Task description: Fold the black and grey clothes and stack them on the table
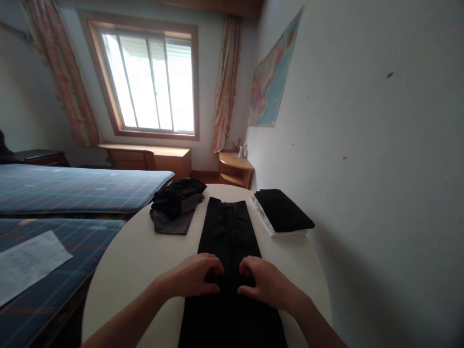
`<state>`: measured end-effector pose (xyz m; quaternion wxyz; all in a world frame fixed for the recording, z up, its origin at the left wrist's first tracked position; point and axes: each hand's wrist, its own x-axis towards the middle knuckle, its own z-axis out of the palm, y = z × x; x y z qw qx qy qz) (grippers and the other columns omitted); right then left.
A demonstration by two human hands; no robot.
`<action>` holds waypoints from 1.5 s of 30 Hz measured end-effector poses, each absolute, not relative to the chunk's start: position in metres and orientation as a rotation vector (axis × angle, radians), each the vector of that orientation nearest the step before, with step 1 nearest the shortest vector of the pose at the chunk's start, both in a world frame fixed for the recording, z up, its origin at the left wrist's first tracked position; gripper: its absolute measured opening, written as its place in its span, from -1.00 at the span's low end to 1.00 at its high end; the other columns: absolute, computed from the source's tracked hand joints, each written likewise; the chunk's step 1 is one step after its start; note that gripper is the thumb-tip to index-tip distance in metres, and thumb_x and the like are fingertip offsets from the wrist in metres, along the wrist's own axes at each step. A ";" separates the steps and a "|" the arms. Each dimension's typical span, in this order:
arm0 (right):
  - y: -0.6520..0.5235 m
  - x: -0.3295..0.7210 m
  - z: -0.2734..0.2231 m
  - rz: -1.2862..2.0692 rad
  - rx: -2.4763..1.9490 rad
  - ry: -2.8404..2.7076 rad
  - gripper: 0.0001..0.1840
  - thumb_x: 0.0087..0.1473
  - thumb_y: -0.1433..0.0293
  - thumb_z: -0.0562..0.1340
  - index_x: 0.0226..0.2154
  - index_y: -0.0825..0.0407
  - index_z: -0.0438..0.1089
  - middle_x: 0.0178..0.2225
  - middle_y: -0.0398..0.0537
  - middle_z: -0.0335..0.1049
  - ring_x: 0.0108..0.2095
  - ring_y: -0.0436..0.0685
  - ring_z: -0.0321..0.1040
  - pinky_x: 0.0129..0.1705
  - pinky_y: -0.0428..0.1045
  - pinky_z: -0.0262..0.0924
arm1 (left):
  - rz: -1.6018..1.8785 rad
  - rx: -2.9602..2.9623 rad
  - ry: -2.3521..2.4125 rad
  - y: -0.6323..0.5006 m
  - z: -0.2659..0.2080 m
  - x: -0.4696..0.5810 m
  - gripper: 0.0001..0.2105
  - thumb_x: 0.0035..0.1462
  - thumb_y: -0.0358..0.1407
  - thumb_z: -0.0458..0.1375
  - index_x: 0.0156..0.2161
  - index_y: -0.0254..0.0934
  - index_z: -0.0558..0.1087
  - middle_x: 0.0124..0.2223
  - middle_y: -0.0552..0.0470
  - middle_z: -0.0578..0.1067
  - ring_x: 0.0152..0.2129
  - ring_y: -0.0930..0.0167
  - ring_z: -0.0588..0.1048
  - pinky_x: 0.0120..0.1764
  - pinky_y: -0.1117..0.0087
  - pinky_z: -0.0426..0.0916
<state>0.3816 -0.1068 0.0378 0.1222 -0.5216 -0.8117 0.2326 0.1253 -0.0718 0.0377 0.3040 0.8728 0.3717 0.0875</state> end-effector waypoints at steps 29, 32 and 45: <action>-0.143 0.384 0.031 0.885 -1.369 -2.505 -0.78 0.17 0.29 0.19 -0.11 -0.10 0.40 -0.18 -0.12 0.51 -0.19 0.11 0.43 -0.17 -0.07 0.17 | -0.075 2.400 1.190 -0.114 0.031 0.119 -0.74 -0.08 -0.20 0.33 -0.23 -0.17 0.48 -0.23 0.02 0.55 -0.28 0.22 0.52 -0.31 0.35 0.30; -0.144 0.384 0.034 0.897 -1.340 -2.580 -0.76 0.18 0.28 0.18 -0.09 -0.10 0.41 -0.22 -0.13 0.51 -0.23 0.10 0.42 -0.21 -0.08 0.16 | -0.173 2.358 1.148 -0.115 0.038 0.120 -0.63 -0.11 -0.25 0.35 -0.13 -0.15 0.46 -0.24 0.05 0.56 -0.29 0.23 0.52 -0.32 0.36 0.31; -0.080 0.406 0.117 0.610 -1.297 -2.442 -0.73 0.23 0.19 0.16 -0.11 -0.05 0.43 -0.27 -0.14 0.49 -0.31 0.05 0.37 -0.22 -0.07 0.18 | 0.386 2.437 0.847 -0.043 0.127 0.124 -0.69 0.13 -0.32 0.15 0.00 -0.20 0.44 -0.13 0.05 0.54 -0.21 0.36 0.49 -0.14 0.42 0.33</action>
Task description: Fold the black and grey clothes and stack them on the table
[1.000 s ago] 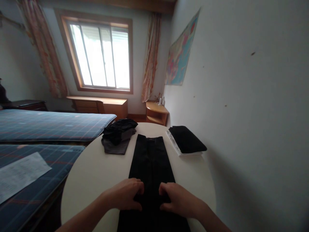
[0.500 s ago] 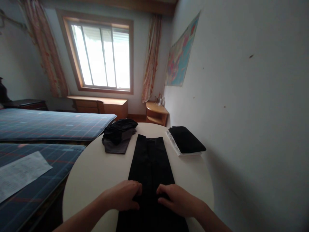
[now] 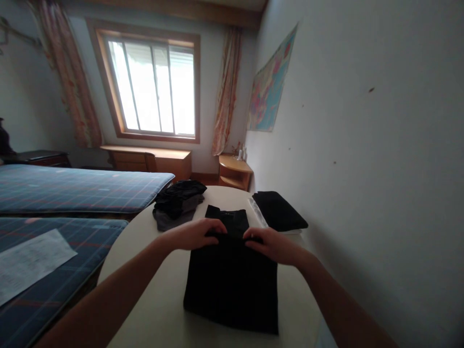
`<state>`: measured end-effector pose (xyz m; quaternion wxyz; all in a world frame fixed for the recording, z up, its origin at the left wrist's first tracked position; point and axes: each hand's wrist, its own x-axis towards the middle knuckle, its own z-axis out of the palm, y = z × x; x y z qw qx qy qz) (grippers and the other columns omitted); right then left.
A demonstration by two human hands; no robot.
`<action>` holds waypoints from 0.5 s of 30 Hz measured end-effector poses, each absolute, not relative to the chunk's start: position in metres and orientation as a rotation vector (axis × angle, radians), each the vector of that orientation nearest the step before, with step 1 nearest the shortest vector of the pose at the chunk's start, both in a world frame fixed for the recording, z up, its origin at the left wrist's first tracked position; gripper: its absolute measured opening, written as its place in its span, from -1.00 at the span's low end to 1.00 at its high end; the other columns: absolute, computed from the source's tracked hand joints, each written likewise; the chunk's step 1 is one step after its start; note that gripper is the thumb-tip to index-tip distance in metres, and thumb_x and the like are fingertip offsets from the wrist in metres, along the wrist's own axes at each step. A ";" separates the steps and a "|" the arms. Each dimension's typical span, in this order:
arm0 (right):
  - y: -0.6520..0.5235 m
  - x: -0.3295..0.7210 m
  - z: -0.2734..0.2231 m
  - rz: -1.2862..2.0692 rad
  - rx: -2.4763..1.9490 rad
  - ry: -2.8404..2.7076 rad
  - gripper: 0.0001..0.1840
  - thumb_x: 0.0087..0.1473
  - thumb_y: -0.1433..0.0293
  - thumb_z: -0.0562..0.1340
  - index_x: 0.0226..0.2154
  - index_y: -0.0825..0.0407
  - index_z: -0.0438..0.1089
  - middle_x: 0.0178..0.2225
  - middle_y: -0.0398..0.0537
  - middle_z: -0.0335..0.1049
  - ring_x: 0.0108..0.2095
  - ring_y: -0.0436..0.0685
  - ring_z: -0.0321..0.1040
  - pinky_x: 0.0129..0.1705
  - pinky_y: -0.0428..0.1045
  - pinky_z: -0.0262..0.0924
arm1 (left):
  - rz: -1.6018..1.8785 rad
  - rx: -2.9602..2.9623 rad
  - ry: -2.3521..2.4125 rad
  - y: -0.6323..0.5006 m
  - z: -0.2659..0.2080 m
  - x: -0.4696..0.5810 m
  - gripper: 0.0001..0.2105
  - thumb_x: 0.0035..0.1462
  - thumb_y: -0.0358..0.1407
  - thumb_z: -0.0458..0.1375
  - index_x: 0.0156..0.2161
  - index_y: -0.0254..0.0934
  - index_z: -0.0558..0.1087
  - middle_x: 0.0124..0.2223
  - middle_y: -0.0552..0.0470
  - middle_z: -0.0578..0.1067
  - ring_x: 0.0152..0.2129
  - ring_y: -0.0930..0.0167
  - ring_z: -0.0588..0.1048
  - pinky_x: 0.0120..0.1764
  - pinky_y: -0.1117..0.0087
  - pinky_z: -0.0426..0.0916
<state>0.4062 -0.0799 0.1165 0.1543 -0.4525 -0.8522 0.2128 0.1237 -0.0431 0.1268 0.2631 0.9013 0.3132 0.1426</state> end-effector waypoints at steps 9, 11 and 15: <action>0.004 0.391 0.063 0.019 -1.457 -2.374 -0.68 0.19 0.36 0.21 0.00 -0.03 0.43 -0.08 0.03 0.51 0.01 0.24 0.36 0.17 0.18 0.05 | 0.452 2.716 1.333 0.033 0.056 0.154 -0.55 0.13 -0.31 0.17 0.16 -0.20 0.36 0.13 -0.11 0.48 0.08 0.17 0.42 0.16 0.17 0.19; 0.005 0.388 0.035 0.035 -1.473 -2.372 -0.60 0.20 0.31 0.20 0.08 -0.01 0.38 0.04 0.07 0.44 0.10 0.24 0.28 0.22 0.18 0.01 | 0.422 2.709 1.325 0.028 0.029 0.158 -0.51 0.17 -0.24 0.15 0.22 -0.24 0.31 0.20 -0.15 0.41 0.15 0.17 0.36 0.21 0.15 0.15; -0.008 0.387 -0.009 0.157 -1.514 -2.383 -0.41 0.24 0.18 0.13 0.26 -0.01 0.17 0.27 0.08 0.18 0.31 0.27 -0.01 0.32 0.21 -0.15 | 0.371 2.678 1.329 0.014 -0.018 0.158 -0.45 0.28 -0.13 -0.01 0.33 -0.25 0.14 0.37 -0.14 0.15 0.32 0.17 0.08 0.28 0.06 0.00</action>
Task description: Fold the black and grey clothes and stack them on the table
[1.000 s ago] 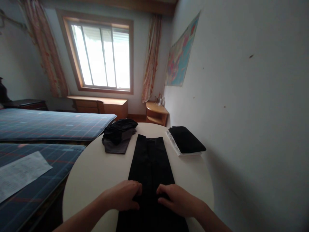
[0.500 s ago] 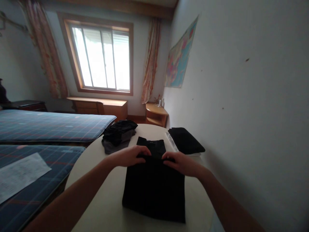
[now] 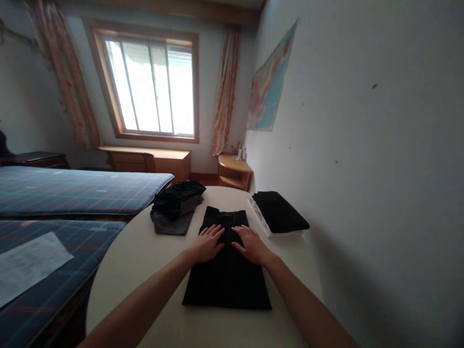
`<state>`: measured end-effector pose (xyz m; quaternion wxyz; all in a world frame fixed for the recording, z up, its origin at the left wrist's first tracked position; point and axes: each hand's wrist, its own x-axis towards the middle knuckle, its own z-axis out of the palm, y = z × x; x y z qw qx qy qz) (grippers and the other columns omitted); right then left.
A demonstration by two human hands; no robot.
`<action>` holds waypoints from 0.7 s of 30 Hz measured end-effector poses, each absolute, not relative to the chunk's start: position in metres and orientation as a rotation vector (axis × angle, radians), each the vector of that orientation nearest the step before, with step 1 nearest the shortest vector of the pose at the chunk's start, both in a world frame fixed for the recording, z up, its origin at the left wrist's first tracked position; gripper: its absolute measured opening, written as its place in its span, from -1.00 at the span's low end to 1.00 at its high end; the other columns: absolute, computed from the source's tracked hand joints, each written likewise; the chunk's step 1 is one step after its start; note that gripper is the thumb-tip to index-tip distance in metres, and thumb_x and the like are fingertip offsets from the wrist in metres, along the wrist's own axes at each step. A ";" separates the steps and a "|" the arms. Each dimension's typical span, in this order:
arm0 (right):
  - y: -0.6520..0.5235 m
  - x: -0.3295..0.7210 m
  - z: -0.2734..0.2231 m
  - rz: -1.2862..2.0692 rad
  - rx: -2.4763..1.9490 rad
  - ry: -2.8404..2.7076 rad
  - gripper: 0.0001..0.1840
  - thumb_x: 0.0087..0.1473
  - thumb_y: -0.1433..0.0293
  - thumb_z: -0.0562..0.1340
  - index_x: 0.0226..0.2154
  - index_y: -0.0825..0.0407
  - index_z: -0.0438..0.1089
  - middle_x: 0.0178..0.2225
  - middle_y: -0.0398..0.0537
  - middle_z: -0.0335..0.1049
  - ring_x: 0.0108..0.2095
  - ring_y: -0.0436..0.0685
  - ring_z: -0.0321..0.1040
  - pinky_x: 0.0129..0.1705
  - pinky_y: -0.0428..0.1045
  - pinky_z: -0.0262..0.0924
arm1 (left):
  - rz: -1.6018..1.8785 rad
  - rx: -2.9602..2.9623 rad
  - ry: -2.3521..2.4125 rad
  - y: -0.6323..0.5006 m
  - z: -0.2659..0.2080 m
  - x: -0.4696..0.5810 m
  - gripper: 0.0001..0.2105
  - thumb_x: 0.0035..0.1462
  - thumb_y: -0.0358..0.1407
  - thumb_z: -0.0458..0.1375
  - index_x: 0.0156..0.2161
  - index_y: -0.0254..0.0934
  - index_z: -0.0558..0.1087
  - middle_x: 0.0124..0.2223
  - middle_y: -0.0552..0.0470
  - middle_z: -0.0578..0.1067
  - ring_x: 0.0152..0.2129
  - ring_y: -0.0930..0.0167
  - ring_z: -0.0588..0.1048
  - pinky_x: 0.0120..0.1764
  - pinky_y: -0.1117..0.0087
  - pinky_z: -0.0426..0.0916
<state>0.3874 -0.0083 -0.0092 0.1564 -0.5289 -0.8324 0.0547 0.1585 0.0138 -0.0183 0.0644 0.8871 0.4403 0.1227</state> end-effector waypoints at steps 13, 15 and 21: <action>-0.081 0.396 0.007 0.398 -1.451 -2.433 -0.37 0.02 0.07 0.33 0.12 -0.10 0.31 0.14 -0.02 0.33 0.15 0.25 0.21 0.22 0.14 0.01 | 0.315 2.664 1.268 -0.058 0.010 0.140 -0.47 0.16 -0.11 0.12 0.22 -0.21 0.29 0.13 -0.11 0.44 0.04 0.17 0.40 0.09 0.15 0.26; -0.084 0.396 0.011 0.407 -1.483 -2.418 -0.43 0.09 0.11 0.28 0.12 -0.04 0.32 0.10 0.02 0.35 0.11 0.25 0.25 0.18 0.13 0.06 | 0.256 2.643 1.339 -0.058 0.018 0.137 -0.58 0.14 -0.14 0.14 0.10 -0.21 0.39 0.03 -0.11 0.49 -0.02 0.16 0.44 0.04 0.15 0.29; -0.068 0.393 0.008 0.367 -1.607 -2.371 -0.71 0.12 0.25 0.27 -0.11 0.02 0.44 -0.07 0.04 0.40 -0.03 0.22 0.32 0.06 0.08 0.15 | 0.108 2.566 1.387 -0.035 0.025 0.126 -0.76 0.04 -0.19 0.22 -0.18 -0.24 0.45 -0.17 -0.09 0.52 -0.16 0.18 0.48 -0.11 0.25 0.33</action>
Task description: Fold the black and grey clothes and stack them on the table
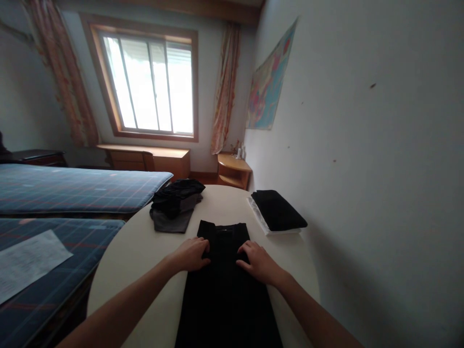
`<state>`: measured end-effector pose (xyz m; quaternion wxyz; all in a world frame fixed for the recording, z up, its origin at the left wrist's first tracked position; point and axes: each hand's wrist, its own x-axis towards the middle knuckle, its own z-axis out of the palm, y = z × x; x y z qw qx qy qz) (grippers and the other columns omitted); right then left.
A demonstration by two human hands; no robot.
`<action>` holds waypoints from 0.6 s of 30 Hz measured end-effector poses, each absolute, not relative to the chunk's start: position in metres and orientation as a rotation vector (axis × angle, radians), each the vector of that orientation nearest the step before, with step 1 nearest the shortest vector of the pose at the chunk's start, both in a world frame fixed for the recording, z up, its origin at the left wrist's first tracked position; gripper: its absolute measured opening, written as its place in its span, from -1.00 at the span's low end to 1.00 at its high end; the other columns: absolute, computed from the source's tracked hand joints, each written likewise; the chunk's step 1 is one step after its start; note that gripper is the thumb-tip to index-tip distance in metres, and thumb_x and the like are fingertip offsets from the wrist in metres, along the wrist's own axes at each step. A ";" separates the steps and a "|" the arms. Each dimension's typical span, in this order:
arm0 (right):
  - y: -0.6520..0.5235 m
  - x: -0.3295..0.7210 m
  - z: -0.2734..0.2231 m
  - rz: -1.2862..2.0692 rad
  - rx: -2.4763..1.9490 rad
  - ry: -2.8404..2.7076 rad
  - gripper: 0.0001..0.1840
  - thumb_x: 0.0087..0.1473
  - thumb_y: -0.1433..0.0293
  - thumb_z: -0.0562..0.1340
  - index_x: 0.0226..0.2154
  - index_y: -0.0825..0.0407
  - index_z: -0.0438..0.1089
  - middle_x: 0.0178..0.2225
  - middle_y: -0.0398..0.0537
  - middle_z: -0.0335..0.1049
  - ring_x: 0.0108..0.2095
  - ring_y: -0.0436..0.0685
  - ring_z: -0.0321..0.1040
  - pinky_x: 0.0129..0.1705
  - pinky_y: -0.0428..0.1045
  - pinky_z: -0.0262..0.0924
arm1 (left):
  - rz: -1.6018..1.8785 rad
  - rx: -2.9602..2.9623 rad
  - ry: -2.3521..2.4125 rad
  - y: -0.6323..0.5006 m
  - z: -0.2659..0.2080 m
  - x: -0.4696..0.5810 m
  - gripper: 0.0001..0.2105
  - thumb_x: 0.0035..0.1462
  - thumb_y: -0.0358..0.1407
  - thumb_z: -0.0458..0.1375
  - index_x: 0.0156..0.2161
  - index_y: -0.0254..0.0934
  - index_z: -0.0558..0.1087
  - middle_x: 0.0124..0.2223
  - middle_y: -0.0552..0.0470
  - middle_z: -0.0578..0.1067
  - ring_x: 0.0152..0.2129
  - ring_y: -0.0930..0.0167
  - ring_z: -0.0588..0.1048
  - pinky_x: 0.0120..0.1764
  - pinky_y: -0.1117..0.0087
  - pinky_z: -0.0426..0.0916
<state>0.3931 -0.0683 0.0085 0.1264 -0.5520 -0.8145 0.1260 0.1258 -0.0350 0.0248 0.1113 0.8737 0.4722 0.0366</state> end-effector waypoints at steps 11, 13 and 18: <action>-0.054 0.393 0.026 0.498 -1.775 -2.399 -0.69 -0.02 0.20 0.36 -0.22 0.00 0.47 -0.16 0.02 0.49 -0.15 0.21 0.41 -0.11 0.03 0.20 | 0.088 2.402 1.314 -0.027 0.026 0.118 -0.72 -0.04 -0.28 0.26 -0.15 -0.21 0.47 -0.21 0.02 0.55 -0.27 0.28 0.50 -0.27 0.38 0.30; -0.057 0.395 0.033 0.552 -1.673 -2.446 -0.75 0.04 0.26 0.31 -0.20 0.00 0.47 -0.20 -0.02 0.50 -0.19 0.17 0.41 -0.15 -0.01 0.21 | 0.098 2.418 1.245 -0.031 0.033 0.115 -0.80 0.01 -0.27 0.22 -0.20 -0.21 0.50 -0.26 0.04 0.55 -0.31 0.29 0.50 -0.29 0.38 0.28; -0.057 0.408 0.066 0.813 -1.418 -2.497 -0.78 0.13 0.27 0.22 -0.18 -0.02 0.47 -0.28 -0.13 0.48 -0.31 0.06 0.38 -0.29 -0.08 0.20 | 0.188 2.384 1.050 -0.034 0.066 0.107 -0.77 0.10 -0.18 0.17 -0.16 -0.21 0.50 -0.29 0.09 0.54 -0.38 0.38 0.46 -0.34 0.44 0.26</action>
